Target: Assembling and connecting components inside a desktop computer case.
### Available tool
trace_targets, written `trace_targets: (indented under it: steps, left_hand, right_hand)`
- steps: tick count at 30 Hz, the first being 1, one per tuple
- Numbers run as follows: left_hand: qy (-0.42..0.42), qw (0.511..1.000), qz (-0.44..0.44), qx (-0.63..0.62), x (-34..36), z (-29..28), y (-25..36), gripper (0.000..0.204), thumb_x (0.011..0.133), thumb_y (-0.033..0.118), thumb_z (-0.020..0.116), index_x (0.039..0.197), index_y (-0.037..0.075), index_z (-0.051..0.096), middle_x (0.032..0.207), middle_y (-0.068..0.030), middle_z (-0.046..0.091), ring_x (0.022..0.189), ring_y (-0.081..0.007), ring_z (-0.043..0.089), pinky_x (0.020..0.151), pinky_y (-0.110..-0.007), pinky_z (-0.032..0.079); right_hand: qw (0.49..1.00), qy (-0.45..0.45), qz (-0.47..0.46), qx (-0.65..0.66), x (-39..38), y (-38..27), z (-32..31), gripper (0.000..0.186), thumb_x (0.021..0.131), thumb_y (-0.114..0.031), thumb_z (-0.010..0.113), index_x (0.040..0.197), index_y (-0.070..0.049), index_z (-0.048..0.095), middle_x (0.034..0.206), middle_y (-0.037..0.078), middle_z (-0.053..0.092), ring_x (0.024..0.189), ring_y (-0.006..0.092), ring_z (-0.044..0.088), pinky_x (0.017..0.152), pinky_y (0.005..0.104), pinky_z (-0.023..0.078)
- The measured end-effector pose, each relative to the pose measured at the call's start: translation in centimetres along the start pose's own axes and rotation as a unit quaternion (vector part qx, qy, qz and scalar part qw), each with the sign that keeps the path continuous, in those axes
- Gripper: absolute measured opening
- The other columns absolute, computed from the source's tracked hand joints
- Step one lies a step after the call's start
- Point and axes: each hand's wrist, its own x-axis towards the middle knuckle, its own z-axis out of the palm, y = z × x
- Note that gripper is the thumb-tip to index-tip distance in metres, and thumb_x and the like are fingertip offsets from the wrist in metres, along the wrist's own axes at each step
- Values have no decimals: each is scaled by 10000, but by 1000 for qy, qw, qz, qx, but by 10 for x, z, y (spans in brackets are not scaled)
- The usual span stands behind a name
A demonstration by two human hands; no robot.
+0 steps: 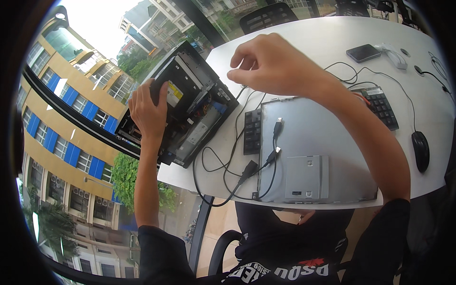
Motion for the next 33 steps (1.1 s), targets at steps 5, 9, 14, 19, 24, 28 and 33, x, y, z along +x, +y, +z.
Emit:
trace_targets:
  steps: [5,9,14,19,24,28,33]
  left_hand:
    - [6,998,-26,-60,-5,1,0,319,940,325,757,1104,60,691,983,-105,707,959,-268,654,876,-378,422]
    - [12,997,-17,-70,-8,8,1,323,928,326,774,1101,66,694,939,-87,690,890,-265,631,840,-373,420]
    - [43,998,7,-45,-13,19,-2,325,920,344,777,1095,82,695,943,-59,663,891,-251,593,845,-380,408]
    - [28,1000,-4,-8,-16,17,-5,354,907,390,775,1059,81,692,1201,-77,586,1133,-288,525,1002,-456,372]
    - [41,999,17,5,-12,15,-10,384,909,420,764,1064,76,694,1296,-112,538,1264,-340,473,1128,-518,310]
    - [36,999,23,-5,-12,17,-10,401,908,425,760,1079,68,694,1321,-133,531,1301,-363,458,1152,-536,295]
    - [16,1000,11,-8,-10,14,-13,427,908,434,757,1131,77,682,1333,-136,537,1297,-354,471,1143,-502,316]
  right_hand:
    - [1000,-24,-13,6,25,8,36,298,915,-220,725,1074,31,748,912,178,778,840,235,759,814,329,586]
    - [999,-2,-34,-26,40,11,80,466,861,-269,763,1171,71,692,1052,229,756,988,308,744,904,383,579]
    - [997,-16,-6,-78,45,3,135,797,795,-364,806,1362,88,476,1371,252,539,1288,384,540,1028,455,526]
    - [997,37,-10,-69,50,2,176,978,768,-384,849,1472,93,366,1482,278,439,1364,406,471,1090,461,464]
    - [990,130,-18,-57,54,-15,208,1089,728,-389,885,1511,94,302,1522,292,375,1410,431,405,1095,519,436]
    - [979,197,-6,-56,65,-13,230,1101,709,-373,905,1520,70,307,1542,295,333,1428,444,377,1091,540,429]
    - [972,227,-17,-53,72,-14,228,1113,674,-336,935,1516,55,321,1500,285,367,1396,444,404,1075,534,441]
